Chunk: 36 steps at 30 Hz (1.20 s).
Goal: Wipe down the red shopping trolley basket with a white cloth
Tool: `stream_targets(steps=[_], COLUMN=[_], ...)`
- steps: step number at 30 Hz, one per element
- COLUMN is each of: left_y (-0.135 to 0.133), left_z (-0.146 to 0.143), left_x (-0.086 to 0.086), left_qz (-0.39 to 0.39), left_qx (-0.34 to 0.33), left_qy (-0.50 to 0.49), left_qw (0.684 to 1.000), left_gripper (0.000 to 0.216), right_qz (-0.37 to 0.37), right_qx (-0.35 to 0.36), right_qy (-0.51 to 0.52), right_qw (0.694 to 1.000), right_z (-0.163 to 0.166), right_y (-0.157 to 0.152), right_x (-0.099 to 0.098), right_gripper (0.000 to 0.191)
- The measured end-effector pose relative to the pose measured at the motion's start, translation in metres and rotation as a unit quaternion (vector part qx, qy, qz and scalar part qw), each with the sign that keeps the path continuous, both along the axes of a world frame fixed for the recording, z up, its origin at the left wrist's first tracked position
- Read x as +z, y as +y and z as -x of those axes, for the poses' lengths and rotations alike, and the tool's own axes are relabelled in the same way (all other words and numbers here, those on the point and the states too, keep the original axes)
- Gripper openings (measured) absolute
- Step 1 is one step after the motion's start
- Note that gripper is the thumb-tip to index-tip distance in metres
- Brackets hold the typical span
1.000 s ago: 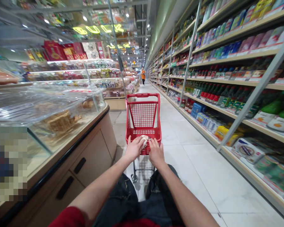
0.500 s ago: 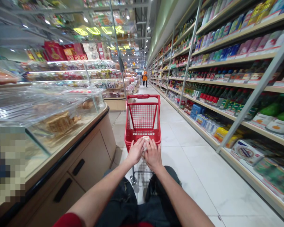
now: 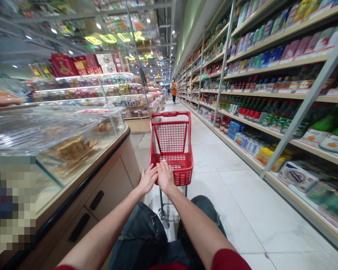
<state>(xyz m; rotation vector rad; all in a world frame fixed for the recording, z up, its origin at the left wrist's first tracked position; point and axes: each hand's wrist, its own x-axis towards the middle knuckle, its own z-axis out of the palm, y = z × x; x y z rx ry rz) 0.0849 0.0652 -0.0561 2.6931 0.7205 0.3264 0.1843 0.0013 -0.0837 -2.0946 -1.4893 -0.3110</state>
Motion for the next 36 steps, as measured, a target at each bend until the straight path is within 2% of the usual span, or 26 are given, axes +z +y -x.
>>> stream_targets(steps=[3, 5, 7, 10, 15, 18, 23, 26, 31, 33, 36], left_y=[-0.001, -0.003, -0.006, -0.011, -0.014, -0.013, -0.015, -0.016, -0.014, -0.013, -0.014], left_z=[-0.003, -0.005, -0.008, -0.011, -0.011, -0.009, -0.01, -0.012, -0.011, -0.011, -0.012], left_x=[0.002, 0.001, -0.001, -0.006, -0.009, -0.008, -0.011, -0.013, -0.011, -0.01, -0.009], left_qz=[-0.003, -0.021, -0.039, -0.068, -0.109, -0.112, -0.109, -0.111, -0.126, -0.127, -0.124], left_qx=[0.023, 0.036, 0.043, 0.057, 0.059, 0.052, 0.054, 0.056, 0.05, 0.05, 0.048], left_qy=[0.009, 0.02, 0.031, 0.046, 0.066, 0.068, 0.06, 0.064, 0.075, 0.078, 0.077], left_qw=[1.0, 0.999, 0.998, 0.995, 0.99, 0.99, 0.991, 0.99, 0.988, 0.988, 0.988], left_gripper=[0.046, 0.049, 0.052, 0.055, 0.057, 0.059, 0.064, 0.066, 0.067, 0.067, 0.066], right_qz=[-0.084, -0.151, -0.179, -0.142, -0.063, -0.038, -0.066, -0.089, -0.063, -0.064, -0.102], right_qx=[0.008, -0.02, -0.062, -0.081, -0.035, -0.062, -0.132, -0.107, -0.034, -0.027, -0.069], right_qy=[-0.025, -0.058, -0.091, -0.126, -0.157, -0.15, -0.101, -0.087, -0.108, -0.119, -0.116], right_qw=[0.996, 0.987, 0.978, 0.979, 0.985, 0.986, 0.984, 0.986, 0.992, 0.99, 0.986], right_z=[-0.026, -0.047, -0.06, -0.058, -0.033, -0.045, -0.081, -0.075, -0.048, -0.053, -0.073], right_y=[-0.007, -0.019, -0.031, -0.038, -0.034, -0.048, -0.078, -0.073, -0.052, -0.055, -0.069], right_x=[-0.006, -0.01, -0.014, -0.023, -0.026, -0.023, -0.027, -0.031, -0.029, -0.028, -0.031], right_gripper=[0.049, 0.05, 0.049, 0.045, 0.045, 0.047, 0.051, 0.053, 0.057, 0.058, 0.055])
